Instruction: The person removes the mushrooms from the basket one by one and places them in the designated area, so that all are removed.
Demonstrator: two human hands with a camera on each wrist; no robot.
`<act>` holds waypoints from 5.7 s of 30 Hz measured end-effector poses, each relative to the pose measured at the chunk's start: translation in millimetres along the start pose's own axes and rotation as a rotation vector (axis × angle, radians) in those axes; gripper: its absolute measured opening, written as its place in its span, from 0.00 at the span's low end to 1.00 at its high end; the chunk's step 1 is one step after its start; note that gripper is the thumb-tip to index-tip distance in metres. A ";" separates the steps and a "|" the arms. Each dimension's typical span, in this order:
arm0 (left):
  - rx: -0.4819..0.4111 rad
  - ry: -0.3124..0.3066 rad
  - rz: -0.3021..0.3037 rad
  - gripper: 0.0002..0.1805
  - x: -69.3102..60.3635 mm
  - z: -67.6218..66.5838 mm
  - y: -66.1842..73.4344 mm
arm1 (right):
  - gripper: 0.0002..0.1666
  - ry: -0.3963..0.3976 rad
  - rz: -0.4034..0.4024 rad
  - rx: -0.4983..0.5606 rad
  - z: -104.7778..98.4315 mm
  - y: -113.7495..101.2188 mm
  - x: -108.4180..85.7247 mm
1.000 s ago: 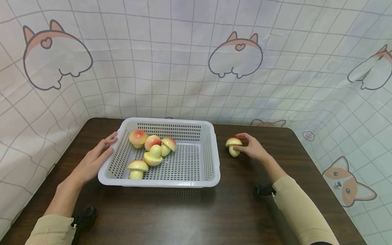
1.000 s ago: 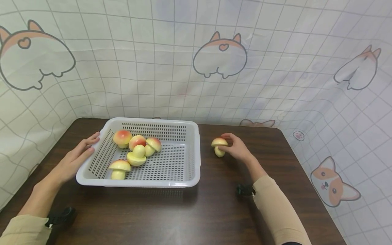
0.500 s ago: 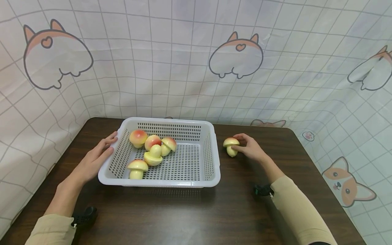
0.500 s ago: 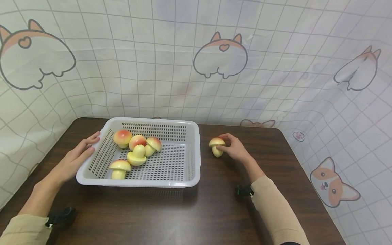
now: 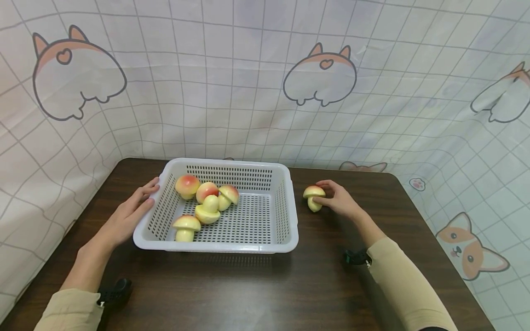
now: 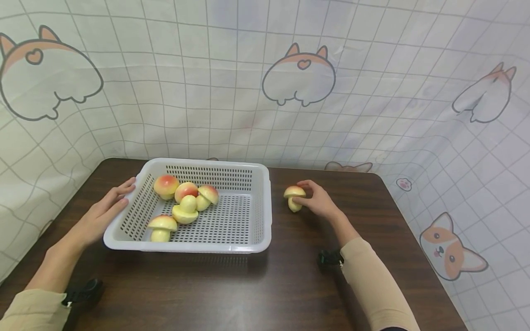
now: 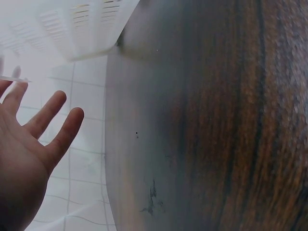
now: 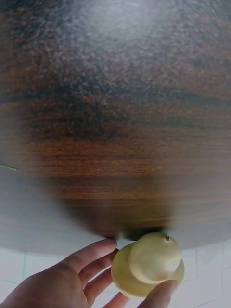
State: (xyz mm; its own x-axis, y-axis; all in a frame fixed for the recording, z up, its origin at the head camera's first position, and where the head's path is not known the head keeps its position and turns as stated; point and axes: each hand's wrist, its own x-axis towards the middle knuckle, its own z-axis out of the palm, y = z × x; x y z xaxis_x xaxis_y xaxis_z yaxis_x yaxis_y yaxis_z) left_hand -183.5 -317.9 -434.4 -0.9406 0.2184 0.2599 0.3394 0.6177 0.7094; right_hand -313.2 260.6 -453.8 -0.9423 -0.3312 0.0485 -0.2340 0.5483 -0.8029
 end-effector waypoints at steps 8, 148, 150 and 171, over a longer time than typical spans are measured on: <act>0.000 0.000 -0.003 0.25 -0.1 -0.2 0.4 | 0.35 -0.033 0.010 -0.018 -6.0 -3.6 -1.2; -0.061 0.023 0.008 0.24 0.4 3.1 -5.1 | 0.21 -0.515 -0.201 -0.408 157.3 -182.4 93.1; -0.064 0.022 0.007 0.23 0.2 3.1 -5.0 | 0.21 -0.510 -0.200 -0.408 157.5 -182.7 92.1; -0.057 0.021 0.026 0.21 2.5 1.8 -5.8 | 0.22 -0.501 -0.261 -0.423 148.9 -186.7 86.8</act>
State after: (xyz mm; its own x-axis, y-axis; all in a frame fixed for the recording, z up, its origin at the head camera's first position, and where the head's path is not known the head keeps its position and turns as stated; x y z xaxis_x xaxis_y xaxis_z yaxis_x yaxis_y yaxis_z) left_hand -187.8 -319.6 -439.1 -0.9314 0.2177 0.2917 0.3639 0.5679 0.7383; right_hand -315.7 15.2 -388.1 -0.6426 -0.7507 -0.1532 -0.6064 0.6205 -0.4972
